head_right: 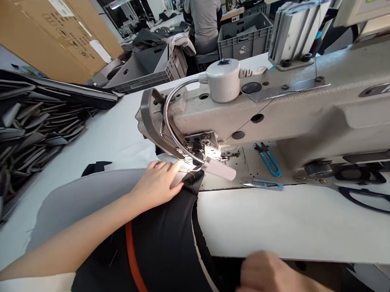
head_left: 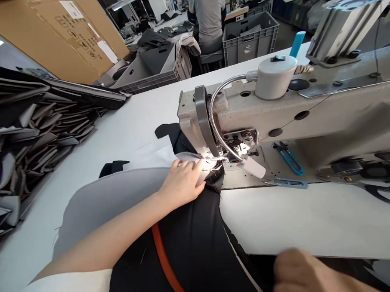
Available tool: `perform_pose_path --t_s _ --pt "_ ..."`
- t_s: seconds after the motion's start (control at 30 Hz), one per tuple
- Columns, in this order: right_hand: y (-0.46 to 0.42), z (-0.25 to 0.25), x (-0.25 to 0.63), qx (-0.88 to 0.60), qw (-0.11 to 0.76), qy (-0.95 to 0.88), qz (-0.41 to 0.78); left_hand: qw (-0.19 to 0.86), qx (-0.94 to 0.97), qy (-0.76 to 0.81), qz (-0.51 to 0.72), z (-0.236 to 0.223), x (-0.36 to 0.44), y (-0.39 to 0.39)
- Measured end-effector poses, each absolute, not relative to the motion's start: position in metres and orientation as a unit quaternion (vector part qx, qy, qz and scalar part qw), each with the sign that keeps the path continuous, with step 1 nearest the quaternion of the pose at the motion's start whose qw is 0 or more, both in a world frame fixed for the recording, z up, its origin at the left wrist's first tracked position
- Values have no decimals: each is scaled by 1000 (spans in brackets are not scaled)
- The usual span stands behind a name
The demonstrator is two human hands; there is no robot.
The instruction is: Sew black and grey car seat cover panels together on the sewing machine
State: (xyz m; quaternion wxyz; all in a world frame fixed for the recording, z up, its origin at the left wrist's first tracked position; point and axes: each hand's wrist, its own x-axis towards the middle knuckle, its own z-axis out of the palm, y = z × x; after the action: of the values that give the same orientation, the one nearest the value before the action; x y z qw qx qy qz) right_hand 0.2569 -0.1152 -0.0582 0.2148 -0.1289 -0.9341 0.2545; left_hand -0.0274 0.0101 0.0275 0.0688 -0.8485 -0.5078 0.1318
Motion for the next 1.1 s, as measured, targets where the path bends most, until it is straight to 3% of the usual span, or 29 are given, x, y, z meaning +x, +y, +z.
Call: perform_pose_path --t_s 0.1,0.2,0.4,0.6,0.73,0.9,1.1 --pt "-72 -47 231 -194 273 -934 126 38 -839 -518 158 34 -28 11" --pt "-32 -53 181 -237 245 -938 63 10 -839 -512 184 34 -26 14" --pt "-1 -61 120 -278 214 -920 175 29 -859 -477 184 29 -22 18" --pt "-3 -62 137 -148 281 -900 299 130 -929 -330 105 18 -14 19" --pt "-17 -70 143 -154 275 -934 167 182 -954 -232 54 0 -15 16" --pt "-35 -71 138 -245 242 -937 -61 156 -942 -291 61 -14 -10 15" --pt "-38 -72 137 -249 255 -928 -109 81 -933 -350 25 -21 -8 16"
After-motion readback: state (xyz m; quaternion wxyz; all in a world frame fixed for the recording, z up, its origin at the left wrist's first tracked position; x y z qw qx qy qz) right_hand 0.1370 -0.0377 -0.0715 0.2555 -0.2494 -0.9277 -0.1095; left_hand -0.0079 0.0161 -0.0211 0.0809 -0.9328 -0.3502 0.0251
